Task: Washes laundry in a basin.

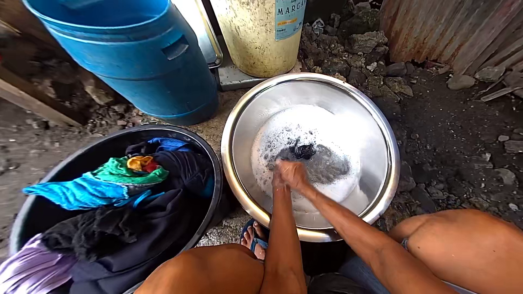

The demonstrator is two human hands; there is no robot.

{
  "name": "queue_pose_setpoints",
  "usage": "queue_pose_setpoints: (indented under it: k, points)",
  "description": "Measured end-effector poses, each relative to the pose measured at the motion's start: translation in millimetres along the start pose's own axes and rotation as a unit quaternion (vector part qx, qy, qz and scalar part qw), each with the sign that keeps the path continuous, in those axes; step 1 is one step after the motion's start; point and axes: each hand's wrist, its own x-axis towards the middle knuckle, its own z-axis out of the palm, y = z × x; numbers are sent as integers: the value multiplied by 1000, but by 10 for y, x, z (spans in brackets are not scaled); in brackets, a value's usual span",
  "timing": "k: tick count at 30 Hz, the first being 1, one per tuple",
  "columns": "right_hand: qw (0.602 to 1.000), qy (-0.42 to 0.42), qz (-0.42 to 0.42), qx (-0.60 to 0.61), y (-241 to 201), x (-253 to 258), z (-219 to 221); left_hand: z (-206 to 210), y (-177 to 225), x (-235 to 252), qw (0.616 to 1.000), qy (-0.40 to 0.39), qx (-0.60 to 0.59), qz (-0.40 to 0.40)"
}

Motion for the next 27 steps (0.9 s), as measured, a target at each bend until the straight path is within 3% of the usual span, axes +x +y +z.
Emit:
queue_pose_setpoints:
  k: [2, 4, 6, 8, 10, 13, 15, 17, 19, 22, 24, 26, 27]
  points:
    - [994, 37, 98, 4, 339, 235, -158, 345, 77, 131, 987, -11, 26, -156]
    - [989, 50, 134, 29, 470, 309, -251, 445, 116, 161, 978, -47, 32, -199]
    - [993, 16, 116, 26, 274, 211, -252, 400, 154, 134, 990, -29, 19, -140]
    - [998, -21, 53, -2, -5, 12, -151, 67, 61, 89, 997, -70, 21, 0]
    - [999, -17, 18, -32, -57, -93, -78, -91, -42, 118, 992, -104, 67, 31]
    - [996, 9, 94, -7, 369, 131, -307, 400, 54, 35, 983, -65, 64, -162]
    - [991, 41, 120, 42, 612, 256, -410, 483, 62, 19, 963, -135, 50, -228]
    - [988, 36, 123, 88, 650, 309, -557, 458, 86, 101, 960, -175, 72, -208]
    - [974, 25, 137, 181, 646, 301, -729, 419, 167, 192, 960, -151, 178, -154]
    - [893, 40, 192, 405, 623, 244, -928, 344, 223, 272, 938, -144, 314, -41]
    - [850, 33, 190, 490, 630, 236, -1034, 372, 249, 215, 908, -229, 350, 13]
    - [856, -5, 150, 495, 566, 220, -1099, 469, 252, 138, 893, -306, 329, 35]
    - [865, -27, 124, 485, 504, 199, -1130, 523, 220, 115, 899, -308, 307, 48]
